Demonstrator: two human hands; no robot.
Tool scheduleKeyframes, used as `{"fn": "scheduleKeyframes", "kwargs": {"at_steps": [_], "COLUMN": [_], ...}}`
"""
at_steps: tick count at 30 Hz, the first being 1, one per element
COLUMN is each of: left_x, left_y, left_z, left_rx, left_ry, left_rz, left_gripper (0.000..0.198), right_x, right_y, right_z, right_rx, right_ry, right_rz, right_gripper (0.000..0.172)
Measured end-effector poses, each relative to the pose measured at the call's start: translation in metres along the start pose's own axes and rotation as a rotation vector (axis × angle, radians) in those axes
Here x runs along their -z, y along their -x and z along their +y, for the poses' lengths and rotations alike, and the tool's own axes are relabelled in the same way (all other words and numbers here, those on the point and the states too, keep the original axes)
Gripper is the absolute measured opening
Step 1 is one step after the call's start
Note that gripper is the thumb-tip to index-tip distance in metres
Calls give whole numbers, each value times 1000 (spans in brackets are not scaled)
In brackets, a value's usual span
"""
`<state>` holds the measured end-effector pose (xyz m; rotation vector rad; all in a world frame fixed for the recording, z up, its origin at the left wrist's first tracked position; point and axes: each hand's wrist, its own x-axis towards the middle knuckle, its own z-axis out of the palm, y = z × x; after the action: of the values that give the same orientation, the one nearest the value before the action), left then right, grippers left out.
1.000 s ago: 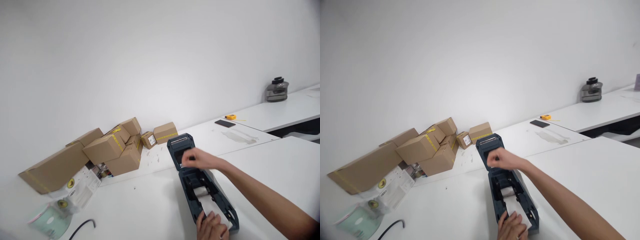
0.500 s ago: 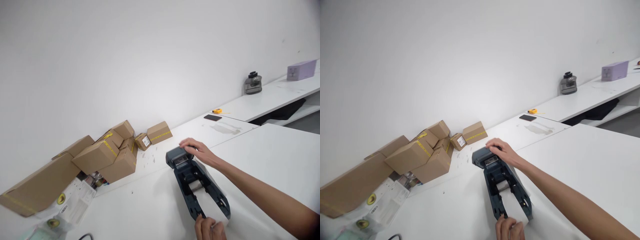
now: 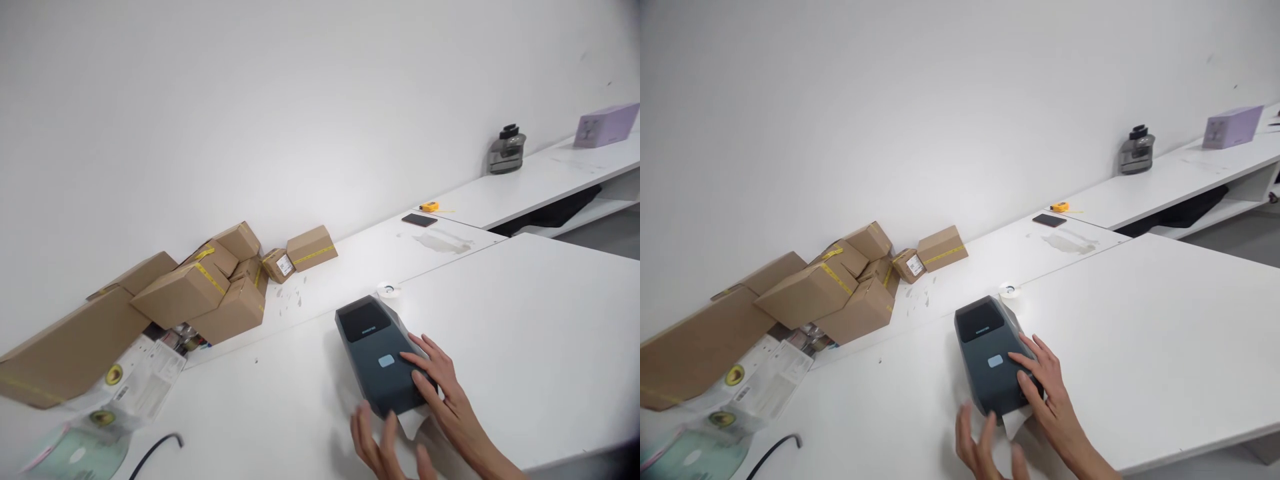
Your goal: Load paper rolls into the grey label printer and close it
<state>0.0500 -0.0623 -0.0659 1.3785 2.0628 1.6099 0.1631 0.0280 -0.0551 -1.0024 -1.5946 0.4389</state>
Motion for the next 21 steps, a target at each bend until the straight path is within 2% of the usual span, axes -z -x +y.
{"fn": "scheduleKeyframes", "kwargs": {"at_steps": [3,7,10,14,18,21], "left_x": [1,-5,-11,-15,-8,4], "left_y": [-24,-50,-54,-57,-56,-38], "left_z": [11,6,-4,-4,-4,-17], "left_rx": [168,383,379,331,331,323], "left_ry": [211,389,398,400,387,250], "left_rz": [7,-200,-215,-148,-167,-33], "left_gripper": [67,75,72,71,74,71], "right_x": [-3,1,1,-6,-7,-1], "right_y": [-3,-6,-6,-7,-6,-2], "right_z": [1,12,20,23,18,18], "right_rx": [137,282,309,312,309,281], "right_ry": [37,54,53,23,19,49], "right_rz": [67,28,-8,77,92,64], "right_gripper": [33,40,42,40,40,42]}}
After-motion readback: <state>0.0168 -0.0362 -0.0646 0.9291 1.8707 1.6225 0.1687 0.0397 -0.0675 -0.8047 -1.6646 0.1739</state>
